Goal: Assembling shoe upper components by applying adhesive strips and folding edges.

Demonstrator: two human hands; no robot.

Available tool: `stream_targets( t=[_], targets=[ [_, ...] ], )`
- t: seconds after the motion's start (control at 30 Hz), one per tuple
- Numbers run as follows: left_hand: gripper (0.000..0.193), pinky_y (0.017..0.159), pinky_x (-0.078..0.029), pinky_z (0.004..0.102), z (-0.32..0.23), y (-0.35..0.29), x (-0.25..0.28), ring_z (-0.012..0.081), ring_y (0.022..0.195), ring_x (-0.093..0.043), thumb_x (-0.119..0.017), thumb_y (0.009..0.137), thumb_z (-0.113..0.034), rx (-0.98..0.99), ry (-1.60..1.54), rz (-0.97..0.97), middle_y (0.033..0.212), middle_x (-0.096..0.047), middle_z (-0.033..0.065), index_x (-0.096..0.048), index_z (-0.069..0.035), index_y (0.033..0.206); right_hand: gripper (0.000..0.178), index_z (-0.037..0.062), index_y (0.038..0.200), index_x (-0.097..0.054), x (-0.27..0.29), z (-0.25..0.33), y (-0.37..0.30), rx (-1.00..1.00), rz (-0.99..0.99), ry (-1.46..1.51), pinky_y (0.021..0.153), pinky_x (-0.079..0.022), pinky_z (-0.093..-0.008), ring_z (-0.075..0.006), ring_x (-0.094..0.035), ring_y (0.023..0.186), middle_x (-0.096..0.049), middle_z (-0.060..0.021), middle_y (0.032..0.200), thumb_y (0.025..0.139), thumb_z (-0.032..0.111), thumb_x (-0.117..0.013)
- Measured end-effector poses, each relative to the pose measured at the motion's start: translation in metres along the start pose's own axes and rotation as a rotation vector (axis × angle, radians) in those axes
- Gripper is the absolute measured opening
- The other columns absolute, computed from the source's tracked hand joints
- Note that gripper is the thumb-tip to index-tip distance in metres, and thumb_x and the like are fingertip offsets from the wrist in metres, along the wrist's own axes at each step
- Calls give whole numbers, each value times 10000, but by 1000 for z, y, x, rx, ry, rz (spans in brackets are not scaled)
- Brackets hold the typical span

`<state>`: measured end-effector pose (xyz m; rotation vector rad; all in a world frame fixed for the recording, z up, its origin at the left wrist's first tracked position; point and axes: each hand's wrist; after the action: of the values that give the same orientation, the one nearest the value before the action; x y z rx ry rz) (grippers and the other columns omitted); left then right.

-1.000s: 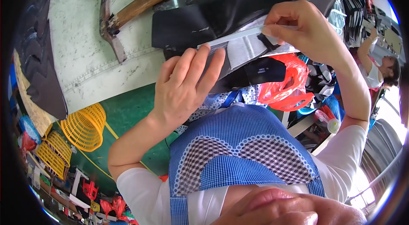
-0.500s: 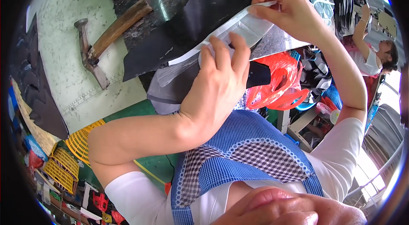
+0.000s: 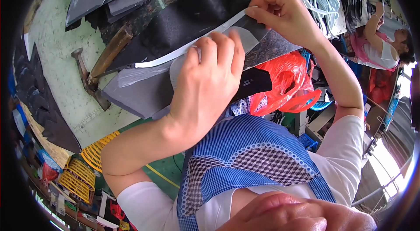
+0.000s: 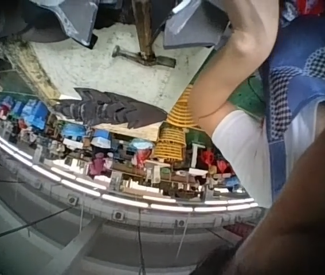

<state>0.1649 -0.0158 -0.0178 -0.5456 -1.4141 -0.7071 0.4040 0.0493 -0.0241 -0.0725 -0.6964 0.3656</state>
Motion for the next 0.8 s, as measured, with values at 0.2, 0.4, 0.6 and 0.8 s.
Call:
stream_targets(
  t=[0.2, 0.4, 0.6, 0.8],
  targets=[
    [805, 747, -475, 329, 9, 26, -7, 194, 889, -535, -802, 775, -515, 36, -165, 33, 1032, -500, 41, -564, -60, 1394, 316, 35, 844, -616, 11, -6, 10, 97, -181, -271, 550, -479, -338, -215, -616, 572, -594, -81, 646, 812, 257, -840],
    [605, 1067, -416, 475, 34, 48, -11, 350, 1283, -518, -785, 819, -544, 24, -345, -213, 1330, -547, 142, -659, -103, 1214, 589, 42, 1367, -608, -25, -7, -39, 453, -244, -609, 696, -576, -360, -266, -652, 876, -573, -94, 1036, 838, 239, -777],
    [509, 734, -539, 409, 70, 36, -1, 322, 687, -694, -863, 798, -358, 358, -390, -177, 681, -642, 92, -647, -62, 1150, 510, 35, 1358, -627, -20, -10, -34, 429, -229, -558, 747, -578, -375, -273, -651, 864, -585, -108, 1049, 930, 296, -725],
    [81, 833, -553, 387, 19, 15, -2, 300, 1019, -665, -703, 819, -73, -55, -412, -316, 1190, -665, 114, -623, -59, 819, 410, -77, 1115, -713, 61, -61, 19, -460, 341, 907, 599, -488, -201, -84, -610, 709, -692, -45, 840, 1049, 319, -631]
  ],
)
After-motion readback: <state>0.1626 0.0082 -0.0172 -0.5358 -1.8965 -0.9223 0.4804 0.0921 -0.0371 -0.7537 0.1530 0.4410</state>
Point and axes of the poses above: each hand's wrist, its own y-axis towards the middle knuckle, its own x-axis out of the back of the hand, z = x × y
